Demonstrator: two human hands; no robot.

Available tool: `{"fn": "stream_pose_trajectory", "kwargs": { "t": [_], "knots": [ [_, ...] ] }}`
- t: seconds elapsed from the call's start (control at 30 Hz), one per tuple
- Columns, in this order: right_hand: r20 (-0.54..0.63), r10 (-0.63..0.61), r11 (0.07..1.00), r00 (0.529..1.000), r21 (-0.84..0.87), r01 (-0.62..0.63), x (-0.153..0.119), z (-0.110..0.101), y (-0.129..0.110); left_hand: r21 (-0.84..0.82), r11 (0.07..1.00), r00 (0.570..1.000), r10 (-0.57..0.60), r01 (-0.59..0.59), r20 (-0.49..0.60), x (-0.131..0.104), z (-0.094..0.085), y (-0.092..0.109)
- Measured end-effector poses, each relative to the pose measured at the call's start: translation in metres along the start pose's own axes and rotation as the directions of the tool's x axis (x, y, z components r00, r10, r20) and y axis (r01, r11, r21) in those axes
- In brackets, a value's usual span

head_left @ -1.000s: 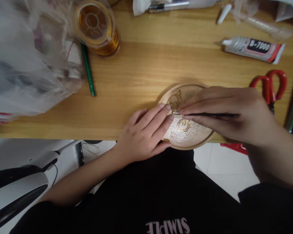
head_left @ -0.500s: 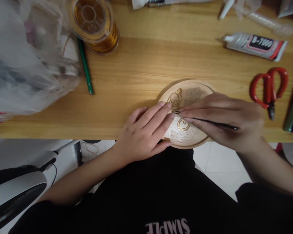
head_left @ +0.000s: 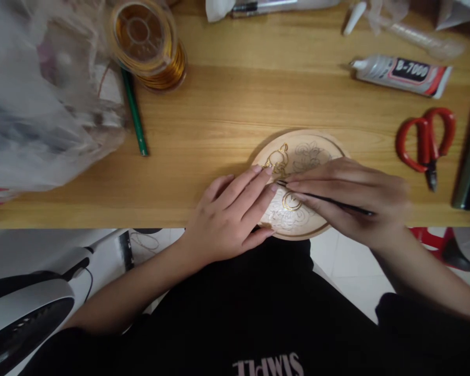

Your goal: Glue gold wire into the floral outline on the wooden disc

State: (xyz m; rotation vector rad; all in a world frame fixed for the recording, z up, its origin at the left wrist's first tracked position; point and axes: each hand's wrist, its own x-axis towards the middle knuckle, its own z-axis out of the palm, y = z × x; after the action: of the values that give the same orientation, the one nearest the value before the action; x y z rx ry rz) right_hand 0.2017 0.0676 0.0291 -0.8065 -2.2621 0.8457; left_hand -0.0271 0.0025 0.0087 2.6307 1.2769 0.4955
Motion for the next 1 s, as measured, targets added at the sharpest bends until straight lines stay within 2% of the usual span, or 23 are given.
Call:
{"fn": "stream_pose_trajectory", "kwargs": {
  "t": [0.43, 0.67, 1.0],
  "knots": [
    [-0.029, 0.062, 0.998, 0.998, 0.005, -0.061, -0.002, -0.001, 0.0, 0.013, 1.0, 1.0, 0.01, -0.01, -0.012, 0.002, -0.001, 0.0],
    [-0.098, 0.162, 0.987, 0.982, 0.016, -0.161, -0.003, 0.006, -0.006, 0.016, 1.0, 1.0, 0.008, -0.008, -0.002, 0.002, -0.002, 0.0],
    [-0.113, 0.068, 0.998, 0.991, 0.021, -0.066, -0.008, 0.009, -0.002, -0.001, 1.0, 1.0, 0.014, -0.014, 0.0, 0.002, -0.001, -0.001]
  ]
}}
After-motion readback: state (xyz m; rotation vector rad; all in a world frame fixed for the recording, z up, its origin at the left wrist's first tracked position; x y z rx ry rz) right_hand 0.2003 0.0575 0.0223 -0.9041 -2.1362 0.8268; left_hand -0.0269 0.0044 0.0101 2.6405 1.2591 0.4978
